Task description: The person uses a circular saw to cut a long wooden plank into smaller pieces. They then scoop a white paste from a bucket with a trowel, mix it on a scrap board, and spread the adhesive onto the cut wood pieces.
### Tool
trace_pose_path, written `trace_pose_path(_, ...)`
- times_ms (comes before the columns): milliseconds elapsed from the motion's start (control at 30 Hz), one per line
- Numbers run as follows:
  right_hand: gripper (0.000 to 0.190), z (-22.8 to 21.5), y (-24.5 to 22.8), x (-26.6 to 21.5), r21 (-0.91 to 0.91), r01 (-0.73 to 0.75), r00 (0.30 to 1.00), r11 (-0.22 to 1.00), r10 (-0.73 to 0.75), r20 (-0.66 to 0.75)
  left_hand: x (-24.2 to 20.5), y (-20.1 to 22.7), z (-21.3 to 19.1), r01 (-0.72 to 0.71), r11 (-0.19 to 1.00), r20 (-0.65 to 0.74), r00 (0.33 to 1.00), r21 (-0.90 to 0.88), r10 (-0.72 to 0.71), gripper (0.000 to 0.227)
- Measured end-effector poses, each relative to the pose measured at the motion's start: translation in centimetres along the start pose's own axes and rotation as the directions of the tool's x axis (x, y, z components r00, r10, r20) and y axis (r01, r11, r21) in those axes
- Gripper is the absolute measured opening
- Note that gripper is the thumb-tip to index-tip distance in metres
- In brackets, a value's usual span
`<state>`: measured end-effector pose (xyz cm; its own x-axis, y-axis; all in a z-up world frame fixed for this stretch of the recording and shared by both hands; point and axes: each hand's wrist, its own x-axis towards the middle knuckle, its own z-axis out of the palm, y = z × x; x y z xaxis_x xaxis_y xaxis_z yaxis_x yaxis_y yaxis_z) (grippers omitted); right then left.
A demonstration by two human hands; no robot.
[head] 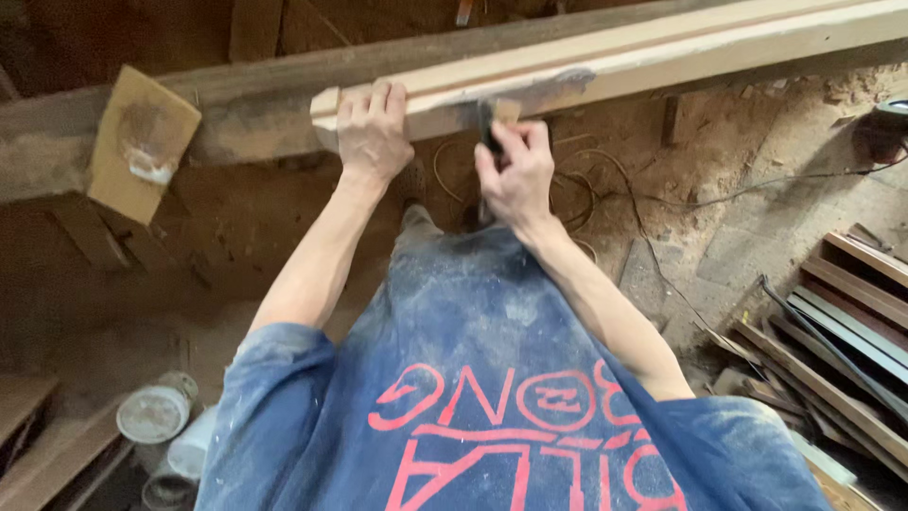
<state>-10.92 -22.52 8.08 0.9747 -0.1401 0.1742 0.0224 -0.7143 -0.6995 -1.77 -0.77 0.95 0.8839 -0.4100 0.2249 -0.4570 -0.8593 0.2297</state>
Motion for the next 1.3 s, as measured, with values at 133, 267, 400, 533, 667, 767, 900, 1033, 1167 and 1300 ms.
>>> trace_pose_path(133, 0.034, 0.2, -0.9, 1.1, 0.009, 0.084, 0.987, 0.996, -0.085, 0.139, 1.4, -0.4, 0.1, -0.013, 0.999, -0.014, 1.0, 0.052, 0.014, 0.052)
trace_pose_path(267, 0.045, -0.8, -2.2, 1.3, -0.135, 0.334, 0.905, 0.933, -0.277, 0.323, 1.6, -0.9, 0.3, 0.006, 0.999, 0.024, 1.0, 0.034, -0.006, 0.06)
trace_pose_path(400, 0.06, -0.3, -3.3, 4.8, -0.372, 0.569, 0.75, 0.734, -0.277, 0.6, 2.0, -1.6, 0.0, -0.001, 0.999, 0.131, 0.991, -0.032, 0.005, 0.062)
trace_pose_path(533, 0.042, 0.6, -5.2, 6.8, -0.419, 0.685, 0.652, 0.596, -0.246, 0.717, 2.0, -2.0, -0.1, -0.05, 0.997, 0.096, 0.994, -0.051, 0.055, 0.069)
trace_pose_path(667, 0.031, -0.4, -5.5, 7.6, -0.484, 0.702, 0.62, 0.523, -0.114, 0.776, 1.6, -2.3, 0.4, -0.056, 0.998, 0.045, 0.997, -0.041, 0.058, 0.058)
trace_pose_path(767, 0.031, -1.9, -4.4, 8.6, -0.489, 0.698, 0.607, 0.523, -0.071, 0.791, 1.8, -2.3, 0.8, -0.049, 0.998, 0.062, 0.997, -0.039, 0.051, 0.054)
trace_pose_path(900, 0.029, -3.7, -2.6, 9.2, -0.511, 0.662, 0.597, 0.548, 0.026, 0.802, 2.0, -2.4, 0.7, -0.047, 0.998, 0.079, 0.996, -0.035, 0.05, 0.049)
trace_pose_path(1033, 0.029, -6.0, -0.6, 9.5, -0.542, 0.646, 0.604, 0.538, 0.074, 0.793, 1.8, -2.2, 0.6, -0.059, 0.998, 0.051, 0.997, -0.03, 0.06, 0.045)
trace_pose_path(1167, 0.031, -9.0, 1.4, 10.1, -0.582, 0.6, 0.627, 0.549, 0.129, 0.768, 1.9, -2.0, 0.0, -0.053, 0.999, 0.035, 0.998, -0.006, 0.053, 0.039)
trace_pose_path(1300, 0.034, -12.7, 3.3, 10.8, -0.626, 0.525, 0.653, 0.577, 0.199, 0.73, 2.0, -1.4, -0.7, -0.034, 0.999, 0.073, 0.997, -0.023, 0.036, 0.038)
